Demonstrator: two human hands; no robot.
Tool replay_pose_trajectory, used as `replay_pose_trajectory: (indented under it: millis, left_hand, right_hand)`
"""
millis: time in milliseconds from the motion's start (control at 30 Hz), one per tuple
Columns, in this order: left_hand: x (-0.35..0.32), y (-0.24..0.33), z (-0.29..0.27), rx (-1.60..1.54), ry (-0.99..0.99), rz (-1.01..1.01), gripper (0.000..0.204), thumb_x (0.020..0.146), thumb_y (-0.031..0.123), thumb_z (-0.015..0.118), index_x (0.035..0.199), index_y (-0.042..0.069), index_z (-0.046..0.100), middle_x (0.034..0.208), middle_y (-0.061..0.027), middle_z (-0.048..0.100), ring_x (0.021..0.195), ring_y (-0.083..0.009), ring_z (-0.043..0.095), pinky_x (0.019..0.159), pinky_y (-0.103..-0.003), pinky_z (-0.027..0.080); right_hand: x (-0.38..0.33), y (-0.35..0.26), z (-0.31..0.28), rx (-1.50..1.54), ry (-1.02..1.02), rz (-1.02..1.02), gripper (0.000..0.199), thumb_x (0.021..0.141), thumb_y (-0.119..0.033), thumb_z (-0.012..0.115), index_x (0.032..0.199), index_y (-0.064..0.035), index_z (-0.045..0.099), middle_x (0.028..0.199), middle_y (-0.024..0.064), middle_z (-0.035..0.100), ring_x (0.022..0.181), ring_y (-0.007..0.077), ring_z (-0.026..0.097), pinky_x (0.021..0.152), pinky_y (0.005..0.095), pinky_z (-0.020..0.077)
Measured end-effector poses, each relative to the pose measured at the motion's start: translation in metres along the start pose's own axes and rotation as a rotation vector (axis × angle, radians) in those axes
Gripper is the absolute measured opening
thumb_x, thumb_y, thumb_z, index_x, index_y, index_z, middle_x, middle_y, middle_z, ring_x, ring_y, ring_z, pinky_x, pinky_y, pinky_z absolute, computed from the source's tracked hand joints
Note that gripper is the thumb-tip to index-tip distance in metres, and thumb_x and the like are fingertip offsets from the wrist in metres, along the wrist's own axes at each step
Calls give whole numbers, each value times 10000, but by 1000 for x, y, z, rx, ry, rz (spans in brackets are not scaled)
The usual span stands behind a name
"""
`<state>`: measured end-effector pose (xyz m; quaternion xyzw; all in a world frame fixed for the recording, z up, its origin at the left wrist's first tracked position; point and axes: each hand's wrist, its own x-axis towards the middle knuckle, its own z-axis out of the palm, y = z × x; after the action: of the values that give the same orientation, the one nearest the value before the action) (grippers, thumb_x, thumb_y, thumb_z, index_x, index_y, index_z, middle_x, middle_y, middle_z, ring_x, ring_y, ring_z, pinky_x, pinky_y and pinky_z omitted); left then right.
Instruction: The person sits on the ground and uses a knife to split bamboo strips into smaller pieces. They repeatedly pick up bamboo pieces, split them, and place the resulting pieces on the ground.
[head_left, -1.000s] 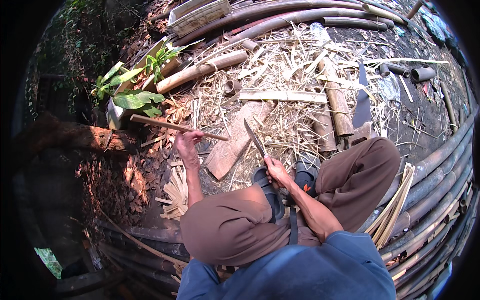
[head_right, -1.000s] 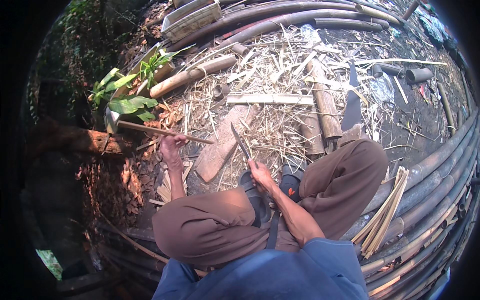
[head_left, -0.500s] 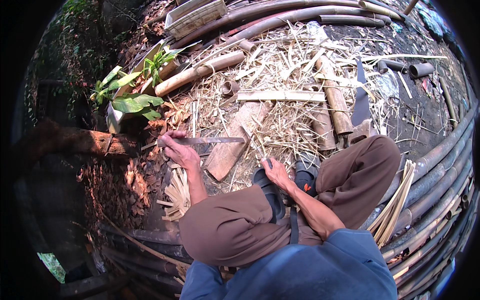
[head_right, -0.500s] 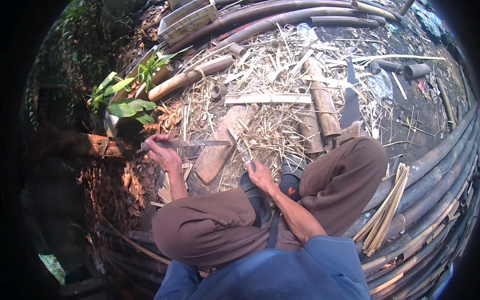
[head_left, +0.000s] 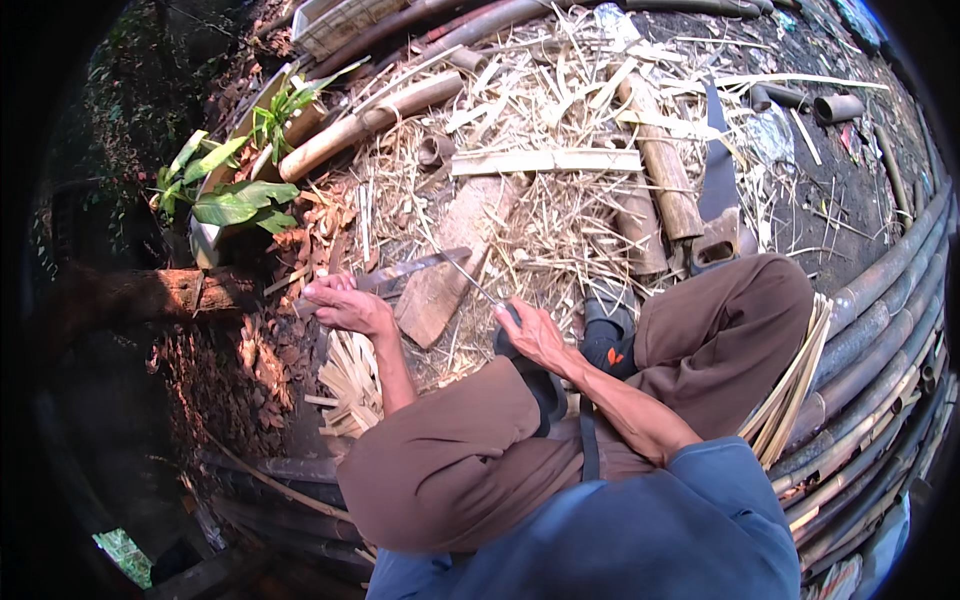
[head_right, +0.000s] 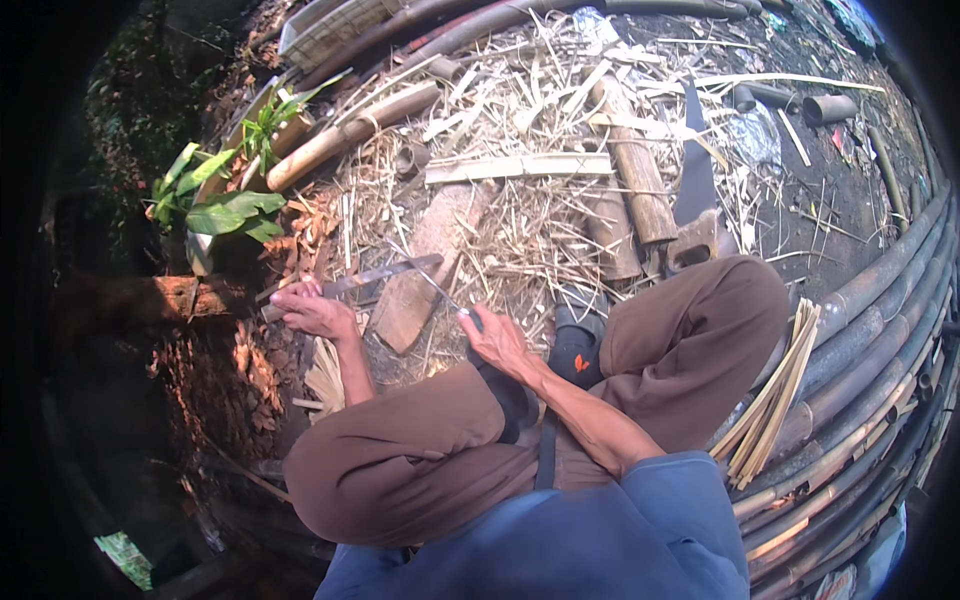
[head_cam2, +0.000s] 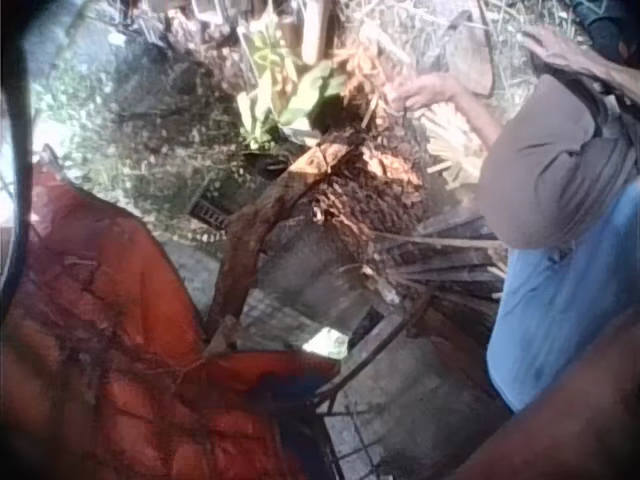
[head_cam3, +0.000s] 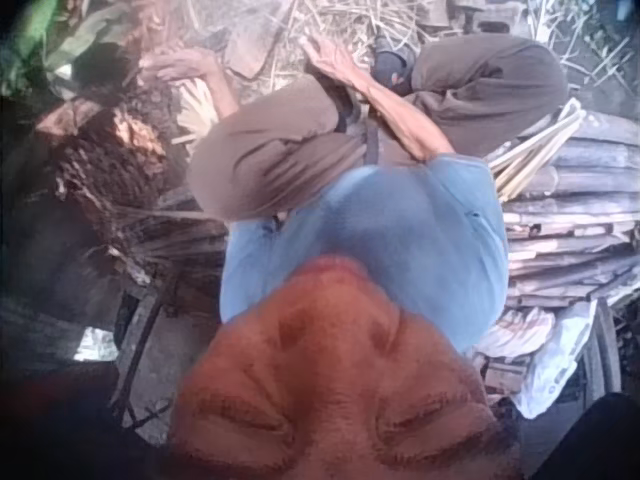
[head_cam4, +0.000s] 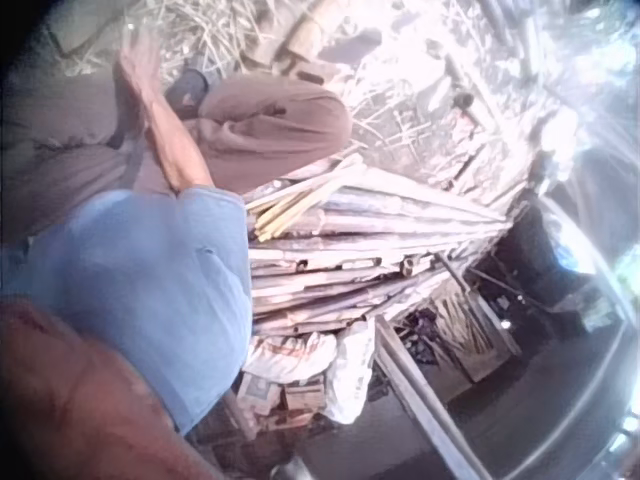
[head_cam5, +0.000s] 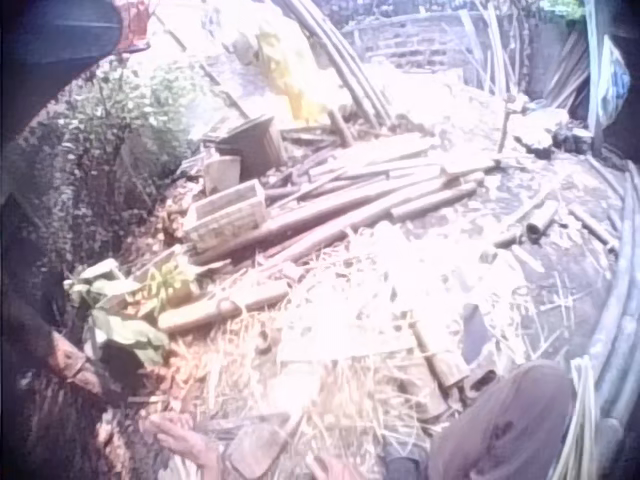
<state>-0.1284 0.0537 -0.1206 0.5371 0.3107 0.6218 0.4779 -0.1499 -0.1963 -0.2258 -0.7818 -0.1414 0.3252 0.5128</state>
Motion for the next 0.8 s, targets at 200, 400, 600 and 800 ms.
replay_pose_trajectory:
  millis: [200, 400, 600, 800]
  left_hand:
    - [-2, -3, 2, -45, -57, -41, 513, 1043, 459, 400, 686, 94, 352, 609, 20, 331, 543, -111, 318, 505, -277, 287]
    - [7, -7, -7, -7, -6, -29, 515, 1044, 443, 408, 668, 98, 344, 603, 23, 331, 532, -107, 318, 498, -276, 286]
    - [4, -5, -2, -21, 1, -2, 525, 1042, 454, 406, 656, 104, 338, 597, 15, 337, 522, -115, 319, 490, -282, 298]
    - [3, -8, -2, 36, -9, 8, 542, 1043, 482, 374, 668, 94, 328, 611, 4, 348, 540, -123, 336, 497, -283, 305]
  right_hand:
    - [25, 29, 7, -53, 105, 112, 396, 975, -422, 501, 1062, -42, 570, 777, 273, 629, 767, 480, 622, 669, 522, 462]
    - [2, -43, -13, 121, 82, -190, 347, 973, -390, 519, 958, -45, 553, 609, 252, 543, 596, 432, 585, 558, 498, 423]
    - [43, 27, -12, -21, 47, 18, 438, 996, -446, 438, 1043, -28, 562, 660, 200, 608, 630, 401, 604, 613, 499, 454]
    - [6, -13, -12, 105, 27, -74, 371, 982, -398, 494, 1062, -41, 554, 690, 247, 599, 681, 453, 613, 635, 497, 457]
